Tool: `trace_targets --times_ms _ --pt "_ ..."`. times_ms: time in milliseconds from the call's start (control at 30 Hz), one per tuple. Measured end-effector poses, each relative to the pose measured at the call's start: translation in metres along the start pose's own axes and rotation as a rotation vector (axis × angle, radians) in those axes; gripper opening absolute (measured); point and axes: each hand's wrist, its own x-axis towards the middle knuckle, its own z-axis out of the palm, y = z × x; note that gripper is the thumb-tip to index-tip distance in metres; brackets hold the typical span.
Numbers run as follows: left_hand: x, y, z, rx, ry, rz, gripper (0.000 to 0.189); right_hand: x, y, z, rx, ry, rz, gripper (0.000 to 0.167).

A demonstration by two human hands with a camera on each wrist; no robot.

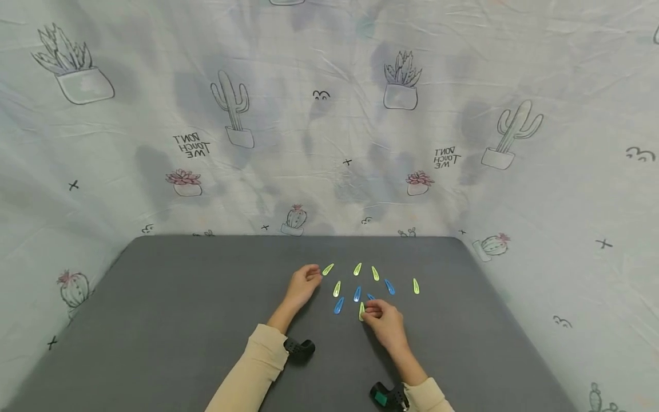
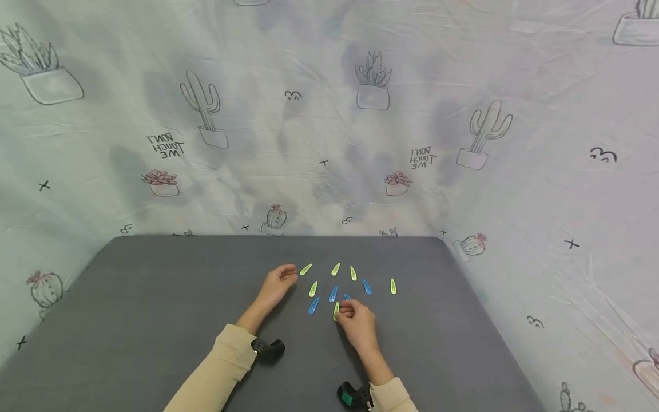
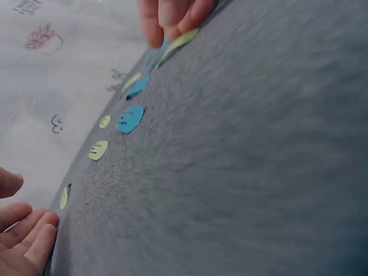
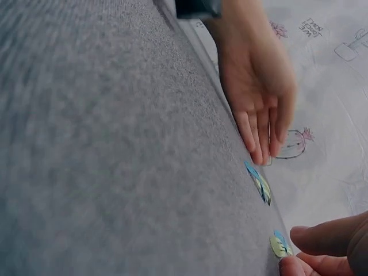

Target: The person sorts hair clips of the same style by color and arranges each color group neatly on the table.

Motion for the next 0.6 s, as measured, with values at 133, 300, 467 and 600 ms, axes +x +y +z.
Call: trace_targets --times_ms 133,300,467,600 --pt "0.014 0.002 0.006 0.117 0.033 -0.004 0.034 0.002 -0.001 0.003 -0.033 0.009 0.009 0.021" --pt "0.028 0.003 0.014 0.232 0.055 -0.013 0.030 0.003 -0.002 0.004 -0.063 0.018 0.005 0.019" --pt "0.036 0.006 0.019 0.335 0.051 -0.019 0.027 0.004 -0.002 0.005 -0.101 0.026 0.002 0.018" --pt "0.040 0.010 0.022 0.392 0.046 -0.019 0.025 0.006 -0.004 0.006 -0.139 0.031 -0.002 0.017"
